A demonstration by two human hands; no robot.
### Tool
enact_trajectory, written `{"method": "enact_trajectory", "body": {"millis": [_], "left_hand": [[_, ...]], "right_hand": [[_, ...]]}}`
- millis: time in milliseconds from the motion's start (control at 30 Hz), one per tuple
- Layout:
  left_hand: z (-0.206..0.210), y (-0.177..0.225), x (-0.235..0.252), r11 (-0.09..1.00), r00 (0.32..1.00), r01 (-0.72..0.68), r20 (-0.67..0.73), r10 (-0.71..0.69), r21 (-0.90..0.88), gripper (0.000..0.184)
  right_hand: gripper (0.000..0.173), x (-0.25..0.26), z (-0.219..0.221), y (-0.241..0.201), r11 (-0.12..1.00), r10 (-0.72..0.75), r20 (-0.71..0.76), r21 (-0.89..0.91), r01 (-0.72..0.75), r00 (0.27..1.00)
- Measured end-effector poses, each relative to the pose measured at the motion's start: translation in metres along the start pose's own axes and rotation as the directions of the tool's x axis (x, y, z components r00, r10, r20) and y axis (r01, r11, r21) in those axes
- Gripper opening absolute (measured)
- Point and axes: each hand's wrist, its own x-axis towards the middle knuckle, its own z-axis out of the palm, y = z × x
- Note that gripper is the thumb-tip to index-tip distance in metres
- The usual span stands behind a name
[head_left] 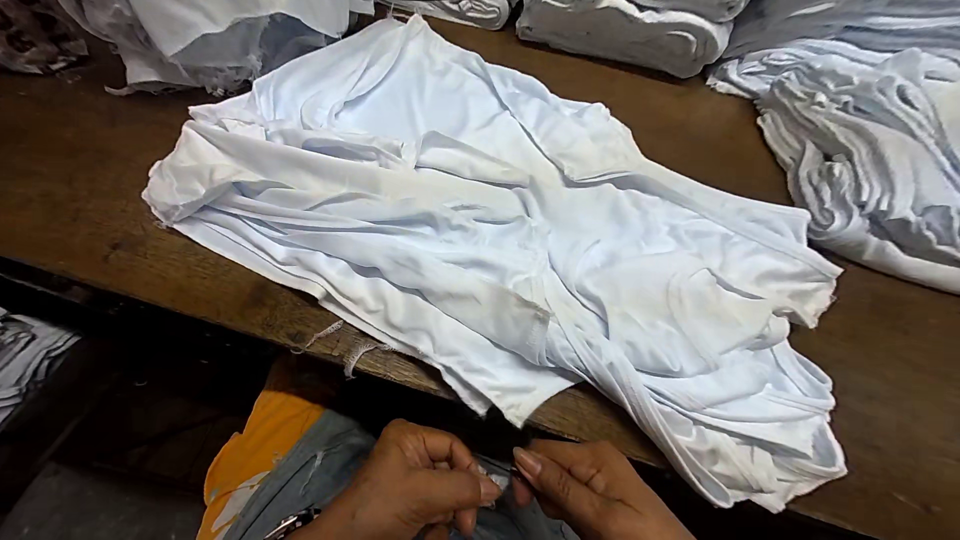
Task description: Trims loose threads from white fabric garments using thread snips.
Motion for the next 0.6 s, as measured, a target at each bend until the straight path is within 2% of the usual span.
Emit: {"method": "enact_trajectory", "body": {"millis": [100, 200, 267, 333, 400, 433, 500, 567, 600], "left_hand": [[0.0, -0.002, 0.0, 0.996, 0.999, -0.04, 0.024, 0.038, 0.076, 0.009], [-0.003, -0.007, 0.001, 0.923, 0.978, -0.21, 0.054, 0.204, 0.321, 0.011], [-0.006, -0.014, 0.0, 0.832, 0.96, -0.277, 0.094, 0.265, 0.481, 0.011], [-0.01, -0.018, -0.001, 0.725, 0.948, -0.311, 0.149, 0.28, 0.614, 0.01], [-0.015, -0.017, -0.005, 0.572, 0.928, -0.358, 0.21, 0.309, 0.738, 0.01], [-0.018, -0.016, -0.008, 0.511, 0.912, -0.38, 0.221, 0.345, 0.77, 0.011], [-0.025, -0.009, -0.013, 0.471, 0.864, -0.418, 0.181, 0.469, 0.777, 0.019], [-0.032, 0.005, -0.017, 0.498, 0.801, -0.435, 0.07, 0.595, 0.75, 0.021], [-0.035, 0.016, -0.019, 0.549, 0.779, -0.425, -0.019, 0.627, 0.72, 0.018]], "right_hand": [[0.039, -0.002, 0.005, -0.002, 0.977, -0.125, -0.08, -0.185, 0.108, 0.989], [0.038, -0.001, 0.011, -0.014, 0.888, -0.326, -0.192, -0.397, 0.23, 0.926], [0.05, 0.009, 0.023, -0.015, 0.749, -0.475, -0.273, -0.624, 0.222, 0.836], [0.036, 0.025, 0.035, -0.006, 0.551, -0.603, -0.26, -0.819, 0.158, 0.754], [0.021, 0.041, 0.041, 0.004, 0.43, -0.686, -0.222, -0.892, 0.14, 0.693], [0.018, 0.046, 0.04, 0.007, 0.415, -0.706, -0.212, -0.897, 0.152, 0.675], [0.017, 0.048, 0.032, 0.005, 0.46, -0.713, -0.214, -0.862, 0.215, 0.668], [0.016, 0.047, 0.017, -0.006, 0.591, -0.681, -0.253, -0.743, 0.313, 0.687], [0.014, 0.046, 0.008, -0.015, 0.65, -0.663, -0.274, -0.673, 0.354, 0.697]]}}
